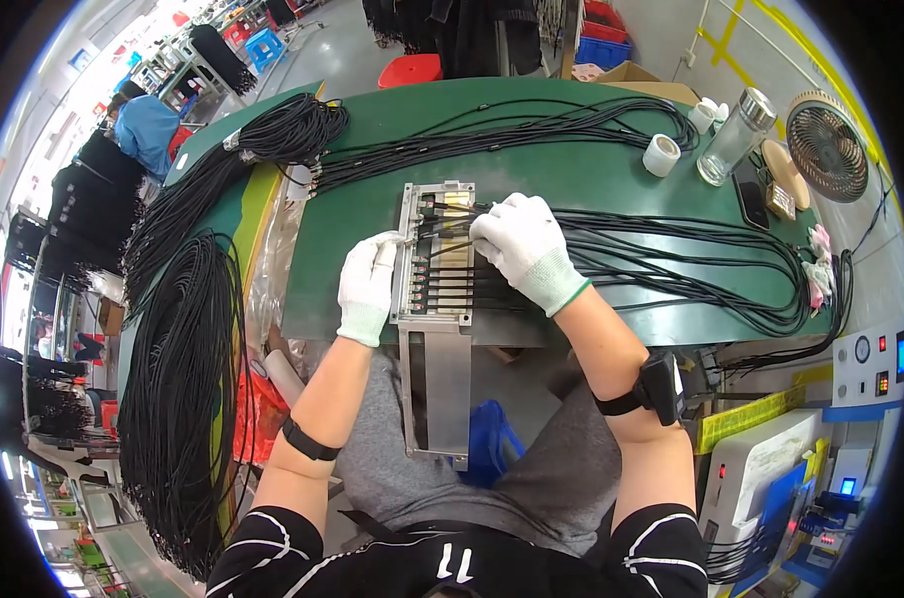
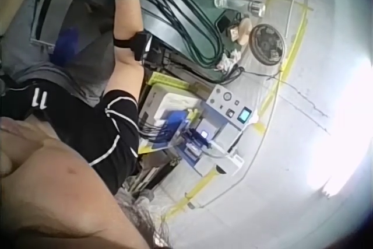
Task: The person places cables into a metal jig, carries it to a machine, and slides it onto the platform for processing. Once finished, the person removes the jig, pulls the cables out, and gathers a new set of cables to repeat the process.
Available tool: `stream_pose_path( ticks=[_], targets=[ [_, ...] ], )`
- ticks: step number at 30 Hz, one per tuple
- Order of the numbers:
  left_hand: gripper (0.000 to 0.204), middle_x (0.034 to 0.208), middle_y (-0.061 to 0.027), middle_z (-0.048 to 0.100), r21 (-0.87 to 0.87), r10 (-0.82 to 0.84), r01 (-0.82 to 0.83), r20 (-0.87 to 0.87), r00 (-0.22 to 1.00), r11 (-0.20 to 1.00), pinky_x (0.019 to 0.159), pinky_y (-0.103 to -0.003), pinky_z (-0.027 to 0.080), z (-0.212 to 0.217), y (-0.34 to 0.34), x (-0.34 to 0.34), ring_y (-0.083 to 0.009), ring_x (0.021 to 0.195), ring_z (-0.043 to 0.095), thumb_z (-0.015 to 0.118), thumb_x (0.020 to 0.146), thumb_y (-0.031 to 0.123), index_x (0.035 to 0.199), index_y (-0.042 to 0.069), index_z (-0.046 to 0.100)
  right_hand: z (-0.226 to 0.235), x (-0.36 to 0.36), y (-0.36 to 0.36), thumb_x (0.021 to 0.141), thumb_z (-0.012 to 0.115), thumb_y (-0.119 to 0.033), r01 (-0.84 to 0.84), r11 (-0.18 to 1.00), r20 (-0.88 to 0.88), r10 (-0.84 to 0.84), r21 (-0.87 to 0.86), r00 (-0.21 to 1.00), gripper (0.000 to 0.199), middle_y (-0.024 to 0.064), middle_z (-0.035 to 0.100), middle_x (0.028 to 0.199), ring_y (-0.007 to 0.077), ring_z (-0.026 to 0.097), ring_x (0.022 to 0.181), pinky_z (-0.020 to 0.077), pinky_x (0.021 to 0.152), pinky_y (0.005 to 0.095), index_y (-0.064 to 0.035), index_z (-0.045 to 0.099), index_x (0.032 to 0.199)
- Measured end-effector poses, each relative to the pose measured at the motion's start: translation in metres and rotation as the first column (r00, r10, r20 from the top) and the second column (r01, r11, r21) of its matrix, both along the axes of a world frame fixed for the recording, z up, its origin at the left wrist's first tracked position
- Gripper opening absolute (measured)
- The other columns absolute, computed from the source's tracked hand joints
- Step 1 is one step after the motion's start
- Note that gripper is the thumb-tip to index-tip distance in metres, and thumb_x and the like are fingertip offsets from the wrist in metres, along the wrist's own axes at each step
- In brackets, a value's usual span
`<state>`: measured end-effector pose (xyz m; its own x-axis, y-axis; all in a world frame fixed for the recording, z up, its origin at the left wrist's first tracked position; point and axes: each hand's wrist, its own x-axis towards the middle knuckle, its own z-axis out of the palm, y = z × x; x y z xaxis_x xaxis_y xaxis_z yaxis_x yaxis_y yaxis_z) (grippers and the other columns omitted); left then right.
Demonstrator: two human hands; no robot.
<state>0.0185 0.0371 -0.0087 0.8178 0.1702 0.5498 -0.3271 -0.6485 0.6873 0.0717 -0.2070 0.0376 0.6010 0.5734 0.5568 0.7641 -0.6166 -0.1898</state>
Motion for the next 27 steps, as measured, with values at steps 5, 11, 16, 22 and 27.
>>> stream_pose_path(
  ticks=[5,11,16,22,27],
  targets=[
    [0.014,0.100,-0.0110,0.072,0.012,0.009,-0.009,-0.034,0.999,1.000,0.088,-0.039,0.051,-0.002,0.001,0.002,-0.0296,0.095,0.066,0.062,0.095,0.017,0.099,0.007,0.072,0.004,-0.003,0.000,0.077,0.075,-0.015,-0.014,1.000,0.013,0.014,-0.004,1.000,0.013,0.0013,0.063,0.082,0.0252,0.058,0.086,0.0438,0.078,0.0375,-0.0141,0.066,0.087],
    [0.014,0.100,-0.0105,0.071,0.015,-0.014,0.014,0.010,1.000,1.000,0.088,-0.039,0.051,0.001,-0.002,-0.001,-0.0288,0.096,0.065,0.062,0.095,0.016,0.098,0.007,0.072,0.003,-0.003,0.000,0.077,0.075,-0.016,-0.014,0.999,-0.032,0.016,0.045,0.999,0.014,0.0017,0.064,0.083,0.0258,0.058,0.087,0.0440,0.079,0.0377,-0.0135,0.066,0.087],
    [0.013,0.101,-0.0104,0.071,0.026,-0.008,0.008,0.016,1.000,1.000,0.089,-0.038,0.051,0.002,-0.004,-0.001,-0.0286,0.097,0.065,0.062,0.095,0.015,0.099,0.008,0.072,-0.002,0.000,0.000,0.077,0.076,-0.015,-0.011,0.996,-0.084,0.019,0.089,0.996,0.014,0.0018,0.065,0.084,0.0265,0.059,0.088,0.0445,0.079,0.0381,-0.0127,0.067,0.088],
    [0.014,0.110,-0.0126,0.070,-0.043,-0.006,0.002,-0.094,0.996,0.999,0.094,-0.039,0.049,0.000,-0.001,0.000,-0.0305,0.104,0.063,0.064,0.093,0.018,0.101,0.010,0.073,-0.002,-0.003,0.003,0.078,0.075,-0.016,0.002,0.996,-0.038,0.001,0.090,0.999,0.013,0.0016,0.066,0.084,0.0268,0.059,0.086,0.0451,0.078,0.0386,-0.0123,0.067,0.087],
    [0.022,0.131,-0.0199,0.060,0.202,-0.046,0.047,-0.010,0.999,0.978,0.105,-0.048,0.042,0.008,-0.018,-0.007,-0.0402,0.123,0.053,0.071,0.089,0.029,0.106,0.017,0.077,-0.004,-0.006,0.003,0.078,0.075,-0.017,-0.002,0.998,-0.054,0.005,0.055,0.999,0.014,0.0019,0.066,0.085,0.0269,0.060,0.087,0.0457,0.078,0.0386,-0.0126,0.067,0.088]
  ],
)
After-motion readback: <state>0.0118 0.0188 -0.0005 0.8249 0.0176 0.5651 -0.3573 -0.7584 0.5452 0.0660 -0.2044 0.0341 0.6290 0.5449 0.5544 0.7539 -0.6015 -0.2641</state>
